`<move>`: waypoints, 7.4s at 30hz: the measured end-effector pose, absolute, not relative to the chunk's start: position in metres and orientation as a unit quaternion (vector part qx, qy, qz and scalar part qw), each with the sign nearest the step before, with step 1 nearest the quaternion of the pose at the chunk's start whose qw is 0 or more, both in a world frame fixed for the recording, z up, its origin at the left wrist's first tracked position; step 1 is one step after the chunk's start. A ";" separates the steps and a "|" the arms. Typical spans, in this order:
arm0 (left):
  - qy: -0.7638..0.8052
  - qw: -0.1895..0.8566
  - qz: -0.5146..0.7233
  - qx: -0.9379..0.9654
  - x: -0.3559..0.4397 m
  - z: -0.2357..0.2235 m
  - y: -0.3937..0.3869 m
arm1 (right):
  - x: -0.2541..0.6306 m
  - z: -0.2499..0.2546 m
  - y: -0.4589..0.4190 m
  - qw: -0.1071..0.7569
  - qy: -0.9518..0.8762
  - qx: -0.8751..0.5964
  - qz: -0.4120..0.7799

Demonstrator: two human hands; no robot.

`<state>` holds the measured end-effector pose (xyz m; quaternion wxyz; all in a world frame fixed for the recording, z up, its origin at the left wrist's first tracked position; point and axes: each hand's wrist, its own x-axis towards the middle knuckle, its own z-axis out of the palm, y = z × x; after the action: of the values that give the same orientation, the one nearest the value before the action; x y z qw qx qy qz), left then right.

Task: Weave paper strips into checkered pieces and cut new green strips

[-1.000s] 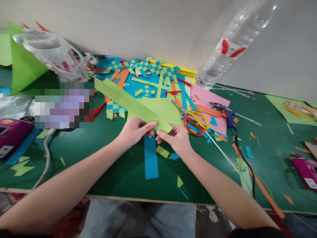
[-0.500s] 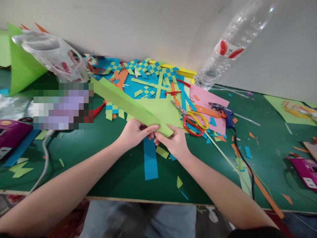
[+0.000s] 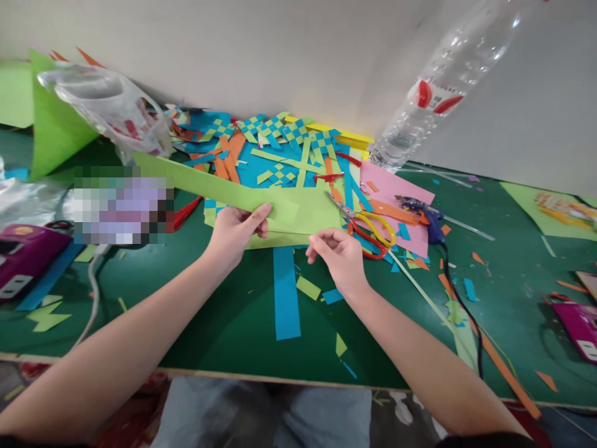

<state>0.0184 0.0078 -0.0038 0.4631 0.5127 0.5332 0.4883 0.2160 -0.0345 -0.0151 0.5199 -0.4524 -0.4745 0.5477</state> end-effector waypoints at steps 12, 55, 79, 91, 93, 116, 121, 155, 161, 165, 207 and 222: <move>0.476 0.540 0.376 0.584 0.035 -0.007 -0.008 | 0.209 -0.015 -0.043 0.468 -0.519 -0.440 0.564; 0.435 0.544 0.310 0.647 0.029 0.005 -0.007 | 0.219 -0.014 -0.035 0.501 -0.577 -0.496 0.412; 0.382 0.584 0.217 0.683 0.026 0.003 -0.007 | 0.221 -0.019 -0.036 0.461 -0.602 -0.470 0.452; 0.468 0.544 0.247 0.651 0.006 0.005 0.010 | 0.260 -0.015 0.004 0.646 -0.427 -0.530 0.346; 0.479 0.539 0.265 0.640 0.003 0.005 0.012 | 0.262 -0.014 0.006 0.647 -0.430 -0.536 0.331; 0.444 0.120 0.555 0.693 -0.003 0.004 0.011 | 0.232 -0.018 -0.020 0.460 -0.537 -0.562 0.430; 0.367 0.044 0.237 0.899 0.026 -0.015 0.002 | 0.226 -0.017 -0.028 0.317 -0.663 -0.562 0.380; 0.275 0.062 0.094 0.955 0.022 -0.019 0.010 | 0.330 -0.020 -0.003 0.186 -0.708 -0.680 0.039; 0.282 0.067 0.094 0.953 0.005 -0.016 0.021 | 0.343 -0.001 -0.009 0.202 -0.749 -0.615 0.145; 0.294 0.082 0.090 0.948 0.005 -0.020 0.023 | 0.349 0.003 -0.011 0.211 -0.753 -0.596 0.183; 0.350 0.106 0.076 0.928 0.010 -0.024 0.023 | 0.338 0.013 -0.020 0.149 -0.822 -0.500 0.229; 0.357 0.098 0.058 0.927 0.011 -0.024 0.024 | 0.335 0.012 -0.016 0.163 -0.847 -0.465 0.201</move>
<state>0.0106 0.0236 -0.0239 0.0979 0.9272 0.3569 0.0579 0.3349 -0.0162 0.0122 0.1629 -0.4647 -0.8468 0.2010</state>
